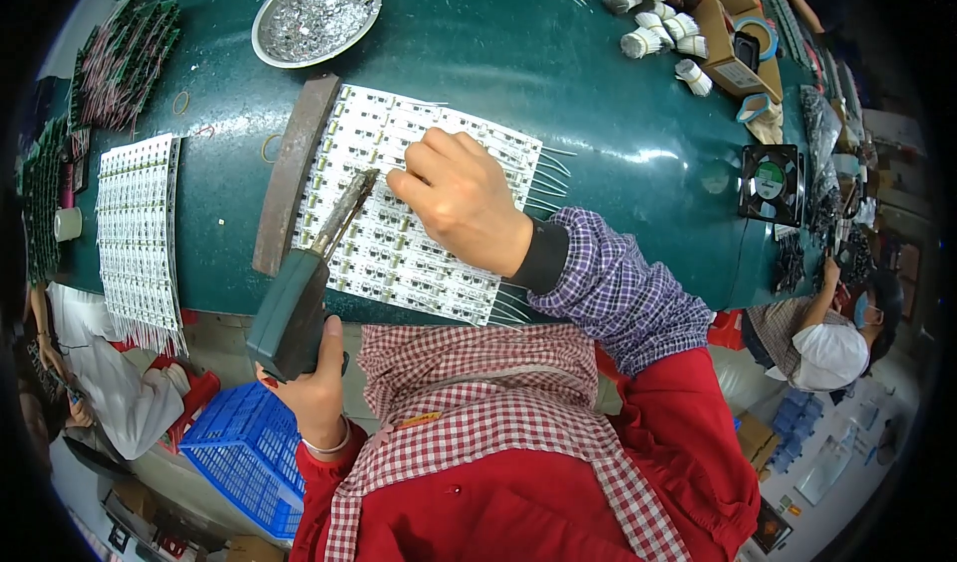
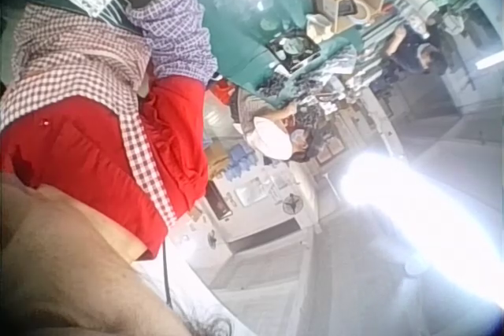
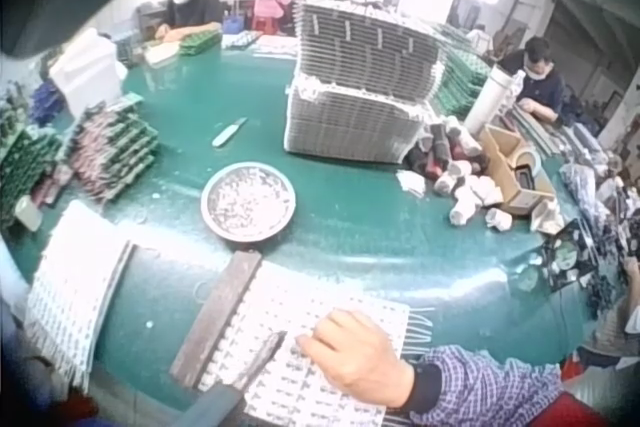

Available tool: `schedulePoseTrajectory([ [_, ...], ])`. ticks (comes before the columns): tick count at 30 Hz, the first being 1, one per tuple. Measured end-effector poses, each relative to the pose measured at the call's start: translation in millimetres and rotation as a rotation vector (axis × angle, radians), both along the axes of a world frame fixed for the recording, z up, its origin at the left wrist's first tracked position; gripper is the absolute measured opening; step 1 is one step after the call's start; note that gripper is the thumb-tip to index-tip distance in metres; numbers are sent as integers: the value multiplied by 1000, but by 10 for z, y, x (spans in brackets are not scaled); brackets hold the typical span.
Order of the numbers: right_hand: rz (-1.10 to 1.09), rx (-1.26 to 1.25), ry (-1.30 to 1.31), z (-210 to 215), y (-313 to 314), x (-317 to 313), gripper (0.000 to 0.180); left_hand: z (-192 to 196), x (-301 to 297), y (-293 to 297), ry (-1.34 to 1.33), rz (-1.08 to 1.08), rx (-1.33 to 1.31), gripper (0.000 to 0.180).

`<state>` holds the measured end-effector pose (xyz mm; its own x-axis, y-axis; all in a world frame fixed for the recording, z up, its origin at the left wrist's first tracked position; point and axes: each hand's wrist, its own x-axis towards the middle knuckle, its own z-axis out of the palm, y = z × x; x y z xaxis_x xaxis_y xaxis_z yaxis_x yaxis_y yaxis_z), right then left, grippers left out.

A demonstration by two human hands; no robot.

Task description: The person assembles components onto an LED circuit board panel using a soldering gun and soldering wire.

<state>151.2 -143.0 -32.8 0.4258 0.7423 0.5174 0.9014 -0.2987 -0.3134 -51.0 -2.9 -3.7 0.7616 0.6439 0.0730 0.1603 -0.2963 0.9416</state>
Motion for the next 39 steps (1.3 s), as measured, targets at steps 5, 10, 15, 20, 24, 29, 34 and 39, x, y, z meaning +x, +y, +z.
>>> schedulePoseTrajectory([
  [5,-2,-9,3,-5,4,4,26,38,5,28,16,-43,62,21],
  [10,-6,-21,-5,-12,6,-2,23,64,-1,16,39,-19,46,20],
  [15,-11,-25,-26,-3,9,-13,12,-44,-155,14,61,16,38,24],
  [20,-14,9,3,-31,12,-24,19,-45,-143,38,-9,-52,163,31],
  [24,-1,46,12,21,21,-45,18,-2,-137,1,41,2,76,26],
  [29,9,38,26,-10,35,-37,20,40,-100,11,53,21,14,21],
  [34,4,41,17,-19,46,-31,22,26,-90,47,13,-57,103,24],
  [39,10,32,10,-16,49,-30,21,28,-115,23,68,-40,18,24],
])
